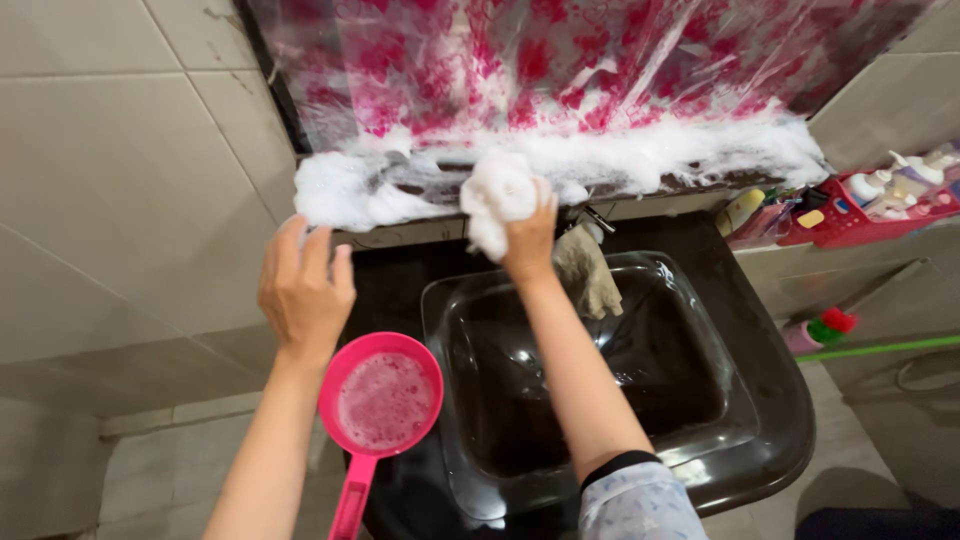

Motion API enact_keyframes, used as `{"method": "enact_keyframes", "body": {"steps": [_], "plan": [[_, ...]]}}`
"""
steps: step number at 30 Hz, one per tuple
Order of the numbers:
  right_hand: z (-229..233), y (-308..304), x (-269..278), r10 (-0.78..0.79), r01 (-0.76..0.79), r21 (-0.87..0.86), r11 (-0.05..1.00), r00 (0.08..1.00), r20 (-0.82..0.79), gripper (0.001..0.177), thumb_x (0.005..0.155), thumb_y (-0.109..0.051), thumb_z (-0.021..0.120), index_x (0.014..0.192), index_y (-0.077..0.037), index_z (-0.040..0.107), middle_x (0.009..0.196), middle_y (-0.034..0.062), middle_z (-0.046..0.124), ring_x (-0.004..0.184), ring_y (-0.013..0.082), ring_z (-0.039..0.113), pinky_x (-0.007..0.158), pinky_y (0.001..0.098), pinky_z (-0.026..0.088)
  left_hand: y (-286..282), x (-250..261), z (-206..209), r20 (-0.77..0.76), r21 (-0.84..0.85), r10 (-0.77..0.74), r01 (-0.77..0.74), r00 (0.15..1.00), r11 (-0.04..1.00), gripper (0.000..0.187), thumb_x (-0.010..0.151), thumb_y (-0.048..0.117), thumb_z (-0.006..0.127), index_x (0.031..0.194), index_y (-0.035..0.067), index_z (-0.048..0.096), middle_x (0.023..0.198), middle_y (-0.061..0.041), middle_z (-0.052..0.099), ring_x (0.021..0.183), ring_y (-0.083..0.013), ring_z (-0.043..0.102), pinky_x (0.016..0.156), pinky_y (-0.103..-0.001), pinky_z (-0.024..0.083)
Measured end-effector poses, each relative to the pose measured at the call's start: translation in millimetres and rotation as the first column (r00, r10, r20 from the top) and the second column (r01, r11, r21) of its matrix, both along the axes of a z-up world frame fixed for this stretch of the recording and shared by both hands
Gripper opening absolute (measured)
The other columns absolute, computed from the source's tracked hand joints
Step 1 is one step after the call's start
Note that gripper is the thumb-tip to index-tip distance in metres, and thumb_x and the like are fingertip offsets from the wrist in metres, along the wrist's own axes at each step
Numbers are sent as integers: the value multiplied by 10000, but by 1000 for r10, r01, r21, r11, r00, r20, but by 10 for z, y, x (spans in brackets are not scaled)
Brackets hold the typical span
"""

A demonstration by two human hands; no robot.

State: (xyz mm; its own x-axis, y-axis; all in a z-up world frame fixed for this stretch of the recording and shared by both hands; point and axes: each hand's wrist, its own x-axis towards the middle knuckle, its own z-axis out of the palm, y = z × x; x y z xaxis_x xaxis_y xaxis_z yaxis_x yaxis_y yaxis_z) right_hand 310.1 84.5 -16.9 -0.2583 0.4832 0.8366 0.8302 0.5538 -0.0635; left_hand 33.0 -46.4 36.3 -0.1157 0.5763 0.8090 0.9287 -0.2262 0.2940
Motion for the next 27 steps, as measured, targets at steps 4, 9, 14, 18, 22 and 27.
{"method": "enact_keyframes", "body": {"steps": [4,9,14,18,22,27], "plan": [[-69,38,516,-24,24,6,1000,999,-26,552,781,-241,803,1315,-194,674,1364,201,520,1299,425,431,1086,536,409,28,489,189,-112,-47,-251,247,961,968,419,822,113,813,1203,15,670,1329,-183,637,1259,-383,612,1053,-461,512],[6,94,1234,-61,63,-33,997,996,70,593,792,-253,795,1348,-116,642,1412,200,507,1336,430,424,1108,553,380,312,1393,206,-186,-273,-429,373,884,887,771,734,181,843,1390,-48,509,1456,-243,517,1378,-415,481,1138,-482,398],[73,74,1954,-67,68,-60,996,997,25,631,816,-251,773,1416,-155,603,1456,191,504,1368,438,413,1115,556,365,528,2172,31,-155,-507,-339,220,928,833,1037,673,211,877,1494,-60,306,1583,-255,279,1480,-424,262,1185,-522,272],[-32,142,2362,-83,84,-47,995,997,3,692,786,-305,788,1428,-163,572,1464,230,459,1366,468,368,1116,594,335,596,2498,-201,-237,-381,-153,53,959,923,1051,695,116,845,1566,-55,283,1646,-245,233,1542,-404,218,1238,-501,261],[-365,352,2211,-165,166,-77,983,986,14,638,829,-256,747,1450,-268,598,1525,251,403,1397,479,342,1125,576,337,609,2573,-288,-255,-367,-112,11,960,930,1059,679,52,830,1576,-41,277,1664,-231,220,1553,-386,213,1244,-495,256],[-463,322,1563,-63,71,-79,994,993,100,578,843,-231,708,1402,-350,622,1457,254,410,1366,520,338,1151,615,332,585,2576,-252,-151,-406,-157,84,976,910,1054,651,28,823,1552,-36,281,1654,-225,209,1539,-394,214,1222,-530,250]]}}
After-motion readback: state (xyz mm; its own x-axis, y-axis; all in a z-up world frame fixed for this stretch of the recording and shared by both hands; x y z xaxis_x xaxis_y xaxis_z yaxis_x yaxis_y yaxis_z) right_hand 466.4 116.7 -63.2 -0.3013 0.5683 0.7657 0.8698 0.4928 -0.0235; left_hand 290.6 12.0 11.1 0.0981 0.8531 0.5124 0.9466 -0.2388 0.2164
